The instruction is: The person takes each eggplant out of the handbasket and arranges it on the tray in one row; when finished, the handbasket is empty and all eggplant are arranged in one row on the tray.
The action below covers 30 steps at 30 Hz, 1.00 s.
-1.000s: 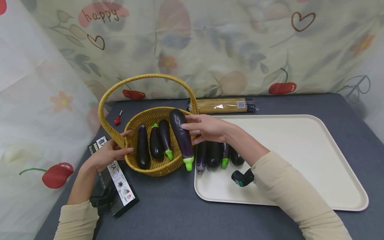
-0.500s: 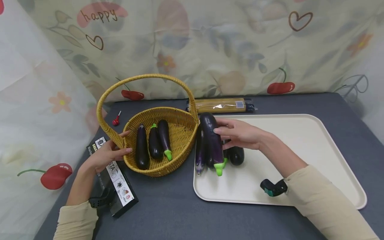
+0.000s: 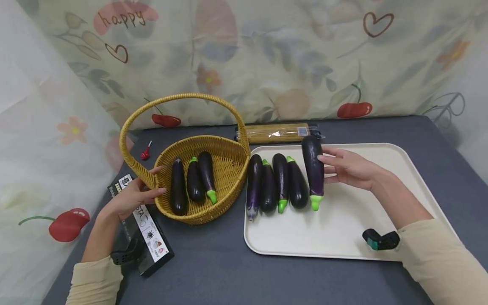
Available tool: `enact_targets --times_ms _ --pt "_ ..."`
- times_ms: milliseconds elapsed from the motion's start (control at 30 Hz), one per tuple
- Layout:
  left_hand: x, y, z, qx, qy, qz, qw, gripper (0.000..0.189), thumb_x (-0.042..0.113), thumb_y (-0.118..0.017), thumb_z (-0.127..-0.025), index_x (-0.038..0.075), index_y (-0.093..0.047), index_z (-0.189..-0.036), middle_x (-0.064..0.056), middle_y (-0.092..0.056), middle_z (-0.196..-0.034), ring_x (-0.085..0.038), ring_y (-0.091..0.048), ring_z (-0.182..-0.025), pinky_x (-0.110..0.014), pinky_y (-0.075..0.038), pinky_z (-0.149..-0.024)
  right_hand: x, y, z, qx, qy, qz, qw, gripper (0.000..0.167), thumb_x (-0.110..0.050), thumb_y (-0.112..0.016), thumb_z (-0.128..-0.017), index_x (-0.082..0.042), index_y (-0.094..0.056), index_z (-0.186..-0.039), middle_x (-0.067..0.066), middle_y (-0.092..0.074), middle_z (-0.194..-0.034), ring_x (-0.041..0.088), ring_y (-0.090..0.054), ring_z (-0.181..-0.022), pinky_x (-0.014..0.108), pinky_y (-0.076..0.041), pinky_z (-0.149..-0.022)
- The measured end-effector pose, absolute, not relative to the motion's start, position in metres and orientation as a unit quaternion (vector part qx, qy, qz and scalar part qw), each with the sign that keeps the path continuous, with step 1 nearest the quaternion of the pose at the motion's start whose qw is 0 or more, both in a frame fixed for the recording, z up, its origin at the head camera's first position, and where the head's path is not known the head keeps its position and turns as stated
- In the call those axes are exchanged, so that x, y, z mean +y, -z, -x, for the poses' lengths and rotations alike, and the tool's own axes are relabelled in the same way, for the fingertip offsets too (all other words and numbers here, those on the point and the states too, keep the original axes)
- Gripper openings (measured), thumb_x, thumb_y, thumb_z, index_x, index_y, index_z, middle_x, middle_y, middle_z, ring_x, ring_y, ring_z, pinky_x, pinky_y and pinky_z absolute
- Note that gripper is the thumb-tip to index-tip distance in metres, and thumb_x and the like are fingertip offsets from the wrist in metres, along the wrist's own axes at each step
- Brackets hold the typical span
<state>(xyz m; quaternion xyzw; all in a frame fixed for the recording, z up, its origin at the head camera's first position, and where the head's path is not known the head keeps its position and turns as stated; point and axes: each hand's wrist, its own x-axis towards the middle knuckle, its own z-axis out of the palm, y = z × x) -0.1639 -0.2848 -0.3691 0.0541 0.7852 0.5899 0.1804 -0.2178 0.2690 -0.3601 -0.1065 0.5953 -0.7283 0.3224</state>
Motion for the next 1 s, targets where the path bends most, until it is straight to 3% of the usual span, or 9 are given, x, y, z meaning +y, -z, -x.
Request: enact_targets --times_ms 100,367,600,700,867,1000 --pt "-0.285 0.368 0.164 0.785 -0.590 -0.050 0.180 0.076 0.015 -0.062 -0.095 0.011 -0.014 -0.154 -0.030 -0.037 -0.139 -0.037 -0.052 -0.115 -0.035 -0.052 -0.086 0.276 0.370 0.223 0.587 0.735 0.086 0.329 0.028 -0.011 -0.042 -0.103 -0.016 -0.043 -0.131 0.004 -0.058 -0.120 0.021 -0.059 -0.105 0.042 -0.051 -0.088" --pt "-0.284 0.368 0.163 0.781 -0.595 -0.051 0.182 0.076 0.015 -0.061 -0.095 0.011 -0.013 -0.154 -0.030 -0.035 -0.140 -0.035 -0.052 -0.116 -0.036 -0.052 -0.086 0.275 0.390 0.233 0.610 0.713 0.026 0.345 0.063 -0.015 -0.044 -0.103 0.002 -0.004 -0.149 0.002 -0.058 -0.115 0.017 -0.058 -0.103 0.042 -0.050 -0.089" --pt "-0.283 0.366 0.163 0.785 -0.590 -0.051 0.180 0.076 0.015 -0.062 -0.095 0.010 -0.014 -0.154 -0.030 -0.036 -0.140 -0.036 -0.052 -0.116 -0.036 -0.052 -0.086 0.269 0.398 0.239 0.626 0.694 0.018 0.355 0.066 -0.023 -0.041 -0.104 -0.001 -0.001 -0.152 -0.001 -0.054 -0.120 0.012 -0.055 -0.105 0.039 -0.049 -0.091" --pt "-0.283 0.367 0.163 0.785 -0.591 -0.050 0.180 0.076 0.015 -0.062 -0.095 0.011 -0.014 -0.154 -0.030 -0.036 -0.140 -0.036 -0.051 -0.117 -0.036 -0.052 -0.086 0.265 0.400 0.241 0.642 0.678 0.019 0.357 0.069 -0.026 -0.043 -0.103 -0.001 0.000 -0.152 0.009 -0.043 -0.132 0.012 -0.053 -0.107 0.036 -0.048 -0.091" --pt "-0.282 0.367 0.163 0.783 -0.593 -0.047 0.182 0.076 0.015 -0.062 -0.095 0.011 -0.014 -0.154 -0.030 -0.036 -0.140 -0.037 -0.050 -0.117 -0.036 -0.052 -0.086 0.259 0.398 0.242 0.692 0.625 0.027 0.361 0.080 -0.028 -0.051 -0.100 -0.002 0.005 -0.151 0.025 -0.015 -0.151 0.024 -0.038 -0.125 0.038 -0.039 -0.102" --pt "-0.283 0.367 0.163 0.784 -0.592 -0.047 0.181 0.075 0.015 -0.062 -0.095 0.012 -0.015 -0.154 -0.029 -0.036 -0.140 -0.037 -0.051 -0.117 -0.036 -0.052 -0.086 0.255 0.394 0.242 0.736 0.576 0.045 0.351 0.086 -0.030 -0.055 -0.098 0.003 0.005 -0.150 0.029 -0.010 -0.152 0.037 -0.027 -0.133 0.046 -0.028 -0.109"
